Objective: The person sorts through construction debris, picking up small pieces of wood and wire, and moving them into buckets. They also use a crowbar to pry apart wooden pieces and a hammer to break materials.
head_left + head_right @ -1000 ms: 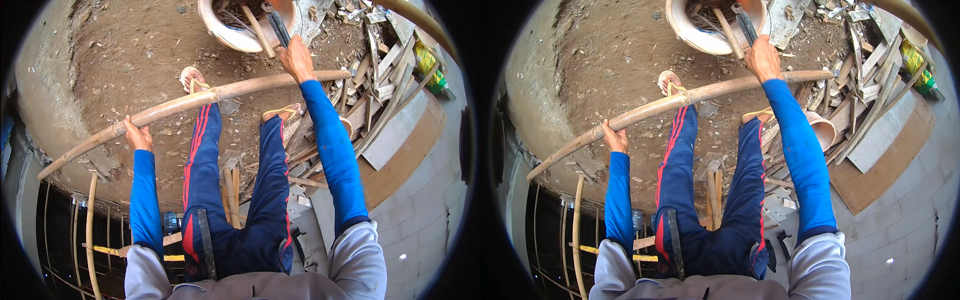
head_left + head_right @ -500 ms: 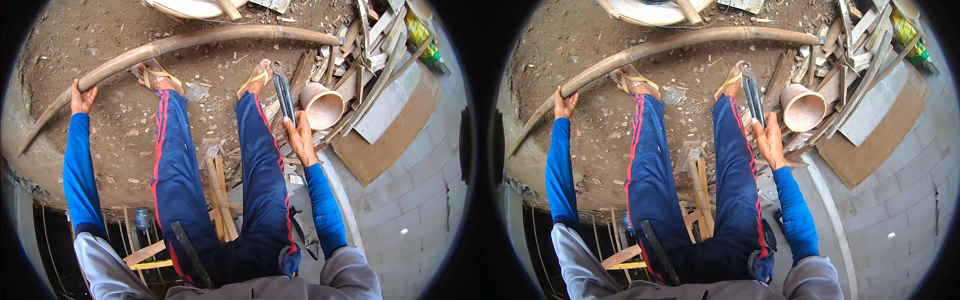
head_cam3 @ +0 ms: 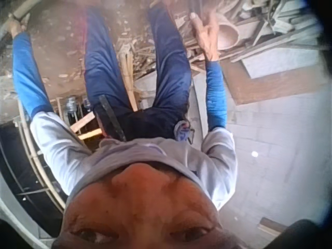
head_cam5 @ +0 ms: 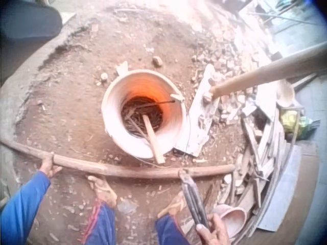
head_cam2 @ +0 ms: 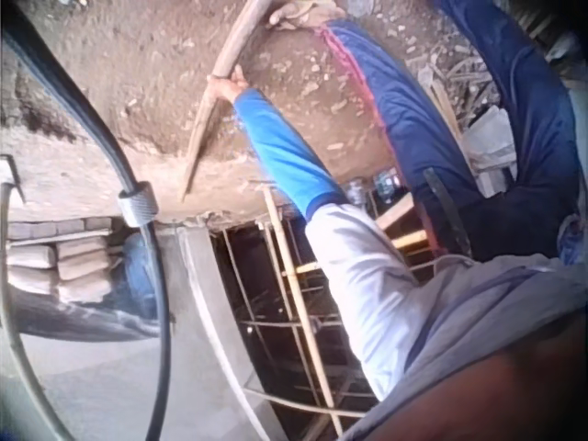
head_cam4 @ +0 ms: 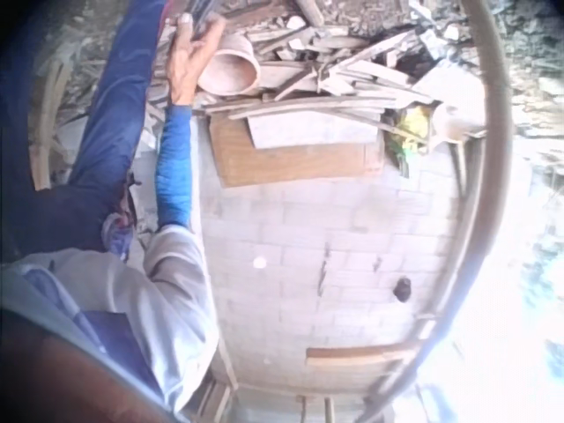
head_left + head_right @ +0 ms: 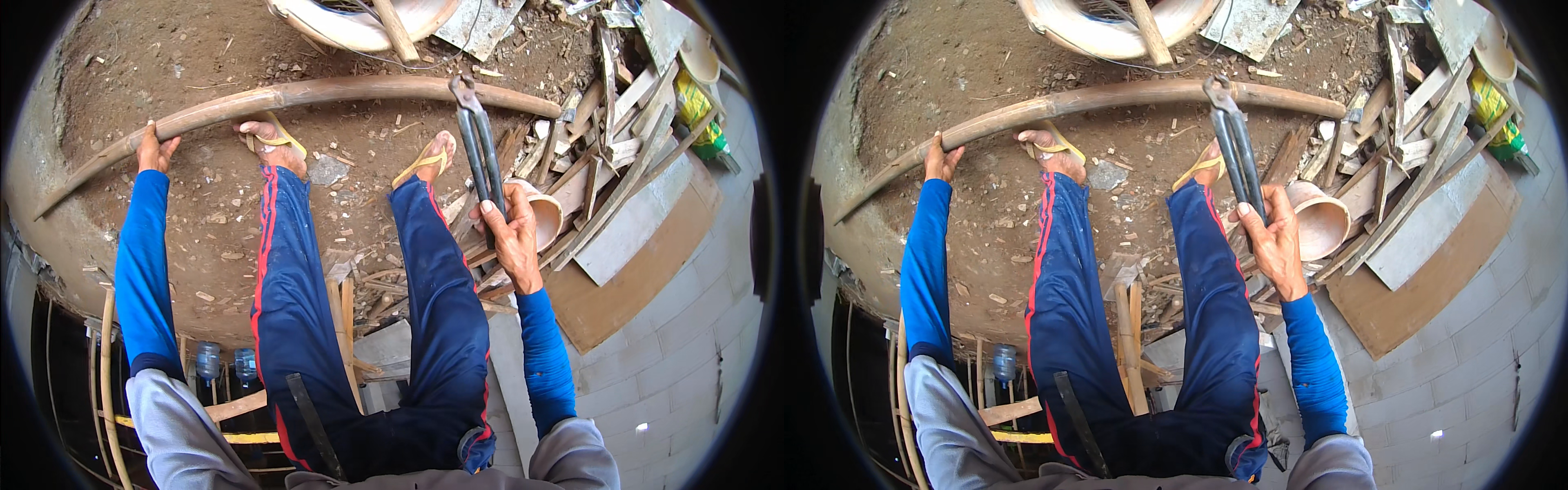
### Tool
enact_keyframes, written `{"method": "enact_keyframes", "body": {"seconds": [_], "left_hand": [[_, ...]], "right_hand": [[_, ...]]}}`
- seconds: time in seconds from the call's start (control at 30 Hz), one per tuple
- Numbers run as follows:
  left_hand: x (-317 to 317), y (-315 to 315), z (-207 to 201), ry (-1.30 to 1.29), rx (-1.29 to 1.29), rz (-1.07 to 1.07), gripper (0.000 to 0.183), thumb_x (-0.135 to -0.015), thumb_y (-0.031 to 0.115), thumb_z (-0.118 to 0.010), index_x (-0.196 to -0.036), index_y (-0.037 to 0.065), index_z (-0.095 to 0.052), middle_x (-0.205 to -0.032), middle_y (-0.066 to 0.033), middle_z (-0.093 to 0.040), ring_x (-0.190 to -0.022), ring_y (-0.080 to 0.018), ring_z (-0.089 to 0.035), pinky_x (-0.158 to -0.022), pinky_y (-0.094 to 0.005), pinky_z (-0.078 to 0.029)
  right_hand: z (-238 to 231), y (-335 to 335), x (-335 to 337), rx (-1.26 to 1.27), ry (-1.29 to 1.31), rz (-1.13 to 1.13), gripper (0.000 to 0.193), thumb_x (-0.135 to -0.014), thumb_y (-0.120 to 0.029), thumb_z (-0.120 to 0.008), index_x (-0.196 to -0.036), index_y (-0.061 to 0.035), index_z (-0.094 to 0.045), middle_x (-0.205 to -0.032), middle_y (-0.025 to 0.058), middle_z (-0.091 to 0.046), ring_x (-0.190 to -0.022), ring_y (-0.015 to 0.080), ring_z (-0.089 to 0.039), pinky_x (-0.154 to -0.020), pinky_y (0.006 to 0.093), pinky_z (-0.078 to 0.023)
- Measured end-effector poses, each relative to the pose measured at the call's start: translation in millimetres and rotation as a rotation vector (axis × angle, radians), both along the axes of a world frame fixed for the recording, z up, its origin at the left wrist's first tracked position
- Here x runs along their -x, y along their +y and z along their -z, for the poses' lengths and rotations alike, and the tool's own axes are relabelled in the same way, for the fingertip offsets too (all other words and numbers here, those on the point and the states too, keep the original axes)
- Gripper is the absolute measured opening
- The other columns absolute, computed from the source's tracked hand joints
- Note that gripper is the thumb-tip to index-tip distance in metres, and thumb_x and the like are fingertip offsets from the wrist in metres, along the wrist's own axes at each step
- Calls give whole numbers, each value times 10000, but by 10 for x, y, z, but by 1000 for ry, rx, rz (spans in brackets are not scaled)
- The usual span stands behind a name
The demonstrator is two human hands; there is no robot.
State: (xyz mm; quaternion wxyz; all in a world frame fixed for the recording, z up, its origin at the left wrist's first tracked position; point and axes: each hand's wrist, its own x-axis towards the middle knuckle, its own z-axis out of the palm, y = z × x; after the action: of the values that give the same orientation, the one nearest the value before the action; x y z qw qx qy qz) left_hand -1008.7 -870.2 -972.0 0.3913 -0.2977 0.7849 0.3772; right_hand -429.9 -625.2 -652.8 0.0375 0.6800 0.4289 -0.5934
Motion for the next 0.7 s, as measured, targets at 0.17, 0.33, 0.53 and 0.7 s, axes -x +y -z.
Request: {"method": "enact_keyframes", "body": {"seconds": [0.17, 0.33, 0.53, 0.7], "left_hand": [[-201, -105, -93, 50, -61, -16, 667, -919, 429, -742, -1353, -7, -485, -1283, -234, -572, -1073, -429, -651, -849, -526, -620], [-898, 409, -365, -115, -201, -97, 1001, -794, 567, -827, -1462, -34, -385, -1408, -304, -472, -1251, -505, -534, -966, -571, -538], [-1562, 517, -229, -260, -356, -181, 699, -886, 420, -790, -1356, 14, -468, -1275, -240, -586, -1158, -419, -621, -933, -522, -567], [-1739, 591, -204, -218, -370, -246, 573, -935, 330, -754, -1318, -8, -493, -1225, -232, -617, -1108, -407, -649, -894, -510, -590]], "right_hand": [[276, 771, 1293, 11, 166, -127, 264, -1004, -240, -635, -1104, -8, -561, -832, 81, -712, -690, 84, -613, -602, 245, -482], [1288, 1134, 2122, -13, 495, 13, 319, -1035, -349, -575, -1094, -36, -604, -946, 92, -755, -728, 98, -658, -655, 246, -527], [2377, 1460, 2314, -589, 24, -839, 243, -886, -115, -582, -1081, 12, -651, -1036, 271, -715, -861, 392, -727, -756, 473, -578], [2728, 1444, 2366, -870, -224, -1157, 333, -820, -126, -613, -1136, -27, -648, -1234, 304, -647, -833, 441, -715, -774, 524, -579]]}}
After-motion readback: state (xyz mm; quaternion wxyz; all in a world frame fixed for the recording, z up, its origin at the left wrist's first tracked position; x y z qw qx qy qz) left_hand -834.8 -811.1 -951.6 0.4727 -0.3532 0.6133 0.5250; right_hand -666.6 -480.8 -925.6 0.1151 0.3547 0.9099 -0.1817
